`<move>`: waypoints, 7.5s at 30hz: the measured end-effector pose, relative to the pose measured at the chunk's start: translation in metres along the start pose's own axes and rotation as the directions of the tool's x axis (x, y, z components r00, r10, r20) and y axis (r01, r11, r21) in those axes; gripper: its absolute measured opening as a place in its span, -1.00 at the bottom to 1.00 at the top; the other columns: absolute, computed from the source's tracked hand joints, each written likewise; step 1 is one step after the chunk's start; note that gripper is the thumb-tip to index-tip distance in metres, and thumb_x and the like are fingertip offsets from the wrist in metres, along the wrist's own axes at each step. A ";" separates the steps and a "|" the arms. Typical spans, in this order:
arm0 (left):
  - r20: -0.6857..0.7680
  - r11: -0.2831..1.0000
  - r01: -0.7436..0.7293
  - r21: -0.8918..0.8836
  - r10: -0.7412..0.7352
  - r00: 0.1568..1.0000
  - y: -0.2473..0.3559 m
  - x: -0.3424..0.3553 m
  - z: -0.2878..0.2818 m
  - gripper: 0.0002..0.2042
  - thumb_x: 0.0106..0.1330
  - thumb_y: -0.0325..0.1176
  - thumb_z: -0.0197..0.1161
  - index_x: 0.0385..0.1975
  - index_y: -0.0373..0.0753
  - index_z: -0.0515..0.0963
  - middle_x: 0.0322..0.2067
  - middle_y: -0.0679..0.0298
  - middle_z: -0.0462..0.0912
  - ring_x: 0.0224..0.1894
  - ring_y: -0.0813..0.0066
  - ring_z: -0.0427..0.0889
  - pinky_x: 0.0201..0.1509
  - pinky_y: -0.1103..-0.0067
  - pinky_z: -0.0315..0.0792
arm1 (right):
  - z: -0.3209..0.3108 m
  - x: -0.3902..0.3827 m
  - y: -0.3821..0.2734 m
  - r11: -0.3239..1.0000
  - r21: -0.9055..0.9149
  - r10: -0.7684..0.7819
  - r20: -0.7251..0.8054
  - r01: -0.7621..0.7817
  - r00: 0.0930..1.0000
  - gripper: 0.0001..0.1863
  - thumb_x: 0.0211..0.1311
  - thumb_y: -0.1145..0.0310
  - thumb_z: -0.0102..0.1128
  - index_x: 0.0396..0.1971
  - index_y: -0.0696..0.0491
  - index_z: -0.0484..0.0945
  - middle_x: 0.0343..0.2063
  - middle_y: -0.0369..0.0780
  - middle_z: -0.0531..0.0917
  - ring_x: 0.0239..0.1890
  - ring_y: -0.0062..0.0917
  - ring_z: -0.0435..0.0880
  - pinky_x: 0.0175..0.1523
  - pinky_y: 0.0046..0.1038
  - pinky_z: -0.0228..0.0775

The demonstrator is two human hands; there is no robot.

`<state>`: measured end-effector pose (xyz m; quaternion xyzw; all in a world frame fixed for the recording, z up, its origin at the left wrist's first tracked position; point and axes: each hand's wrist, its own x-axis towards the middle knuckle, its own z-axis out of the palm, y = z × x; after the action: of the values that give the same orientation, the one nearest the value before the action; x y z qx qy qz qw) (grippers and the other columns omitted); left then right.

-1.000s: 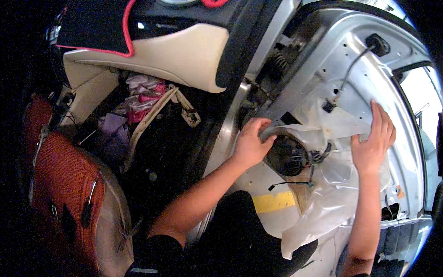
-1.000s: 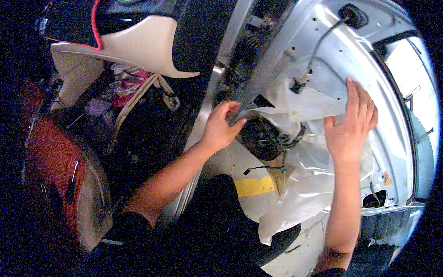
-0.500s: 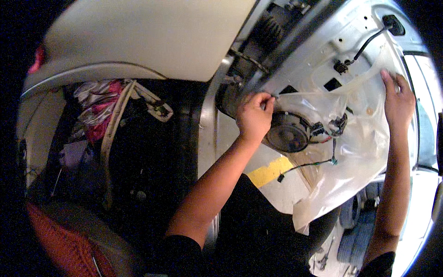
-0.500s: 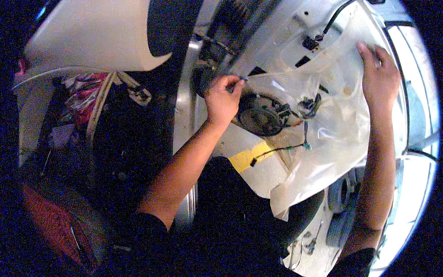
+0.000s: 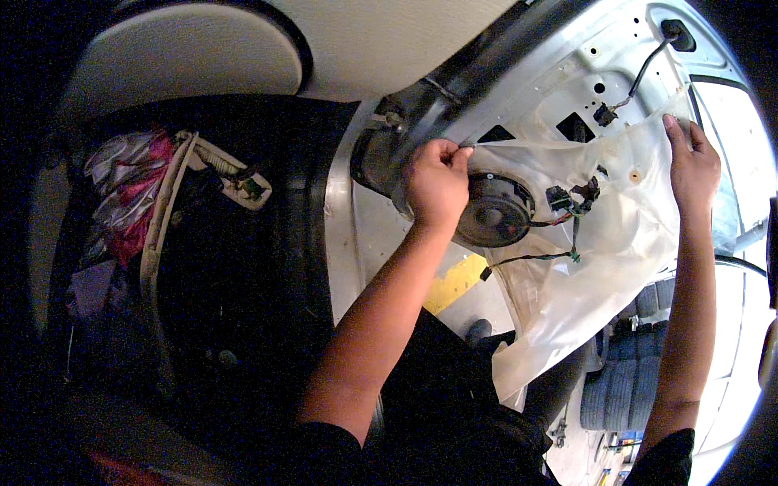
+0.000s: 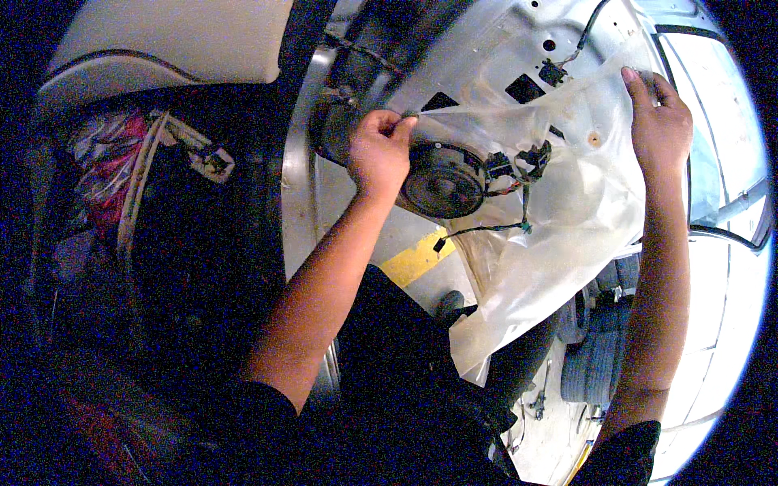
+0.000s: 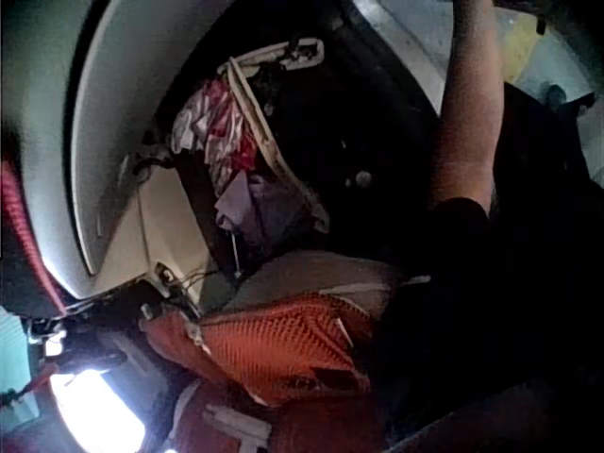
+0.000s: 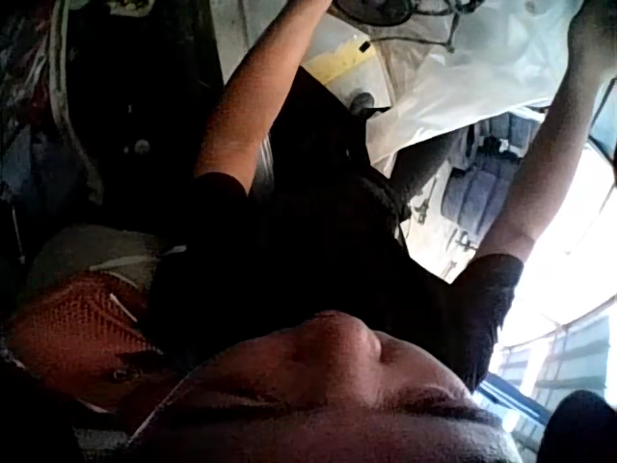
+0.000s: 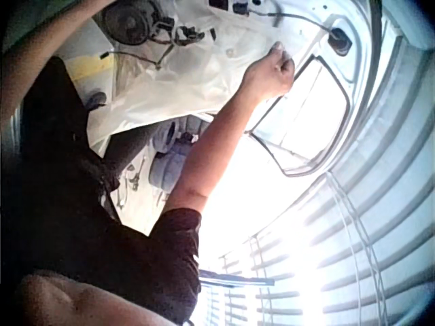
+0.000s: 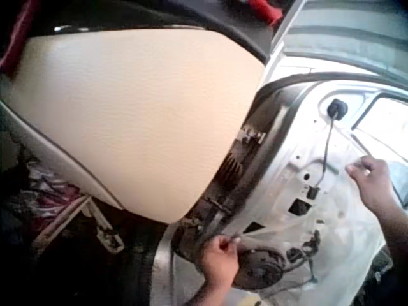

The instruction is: The person works inside a car door cavity, manipulating wiring harnesses and a plastic sheet while using a screwdriver to adjust components. The person then positions a door panel against the frame.

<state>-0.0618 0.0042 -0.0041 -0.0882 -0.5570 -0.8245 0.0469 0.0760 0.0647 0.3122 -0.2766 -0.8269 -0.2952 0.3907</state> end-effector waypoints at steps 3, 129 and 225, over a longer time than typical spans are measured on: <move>-0.013 0.996 0.089 0.021 -0.088 0.996 0.002 0.014 -0.008 -0.70 -0.04 -0.35 0.56 -0.41 -0.26 0.55 -0.44 0.17 0.60 -0.35 0.20 0.59 -0.18 0.33 0.46 | 0.001 -0.001 0.004 0.999 0.047 0.018 0.034 -0.020 0.999 -0.48 0.22 -0.07 0.29 -0.10 0.10 0.70 -0.22 -0.06 0.75 -0.15 -0.25 0.73 0.03 -0.35 0.48; 0.641 0.086 -0.879 0.470 0.651 0.406 0.187 0.040 0.036 -0.45 0.32 -0.39 -0.03 0.34 -0.39 0.28 0.47 0.02 0.04 0.54 0.00 -0.12 0.49 -0.14 -0.34 | 0.007 0.054 -0.028 0.968 0.247 0.040 0.041 -0.049 0.998 -0.59 0.24 0.04 0.28 -0.25 0.15 0.64 -0.33 -0.03 0.72 -0.24 -0.11 0.69 -0.11 -0.20 0.48; 0.753 0.037 -0.807 0.590 0.334 0.566 0.276 -0.098 0.103 -0.63 0.23 -0.25 0.31 -0.03 -0.31 0.57 -0.09 0.04 0.63 0.03 0.01 0.59 0.07 0.16 0.46 | 0.009 -0.115 0.288 0.629 0.749 0.274 0.041 -0.211 0.961 -0.69 -0.05 0.75 0.16 -0.24 0.17 0.48 -0.34 -0.08 0.54 -0.29 -0.22 0.59 -0.17 -0.34 0.46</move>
<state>0.0923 -0.0059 0.2652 -0.4404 -0.8155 -0.2192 0.3049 0.3321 0.2392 0.2932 -0.1891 -0.8142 0.1142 0.5369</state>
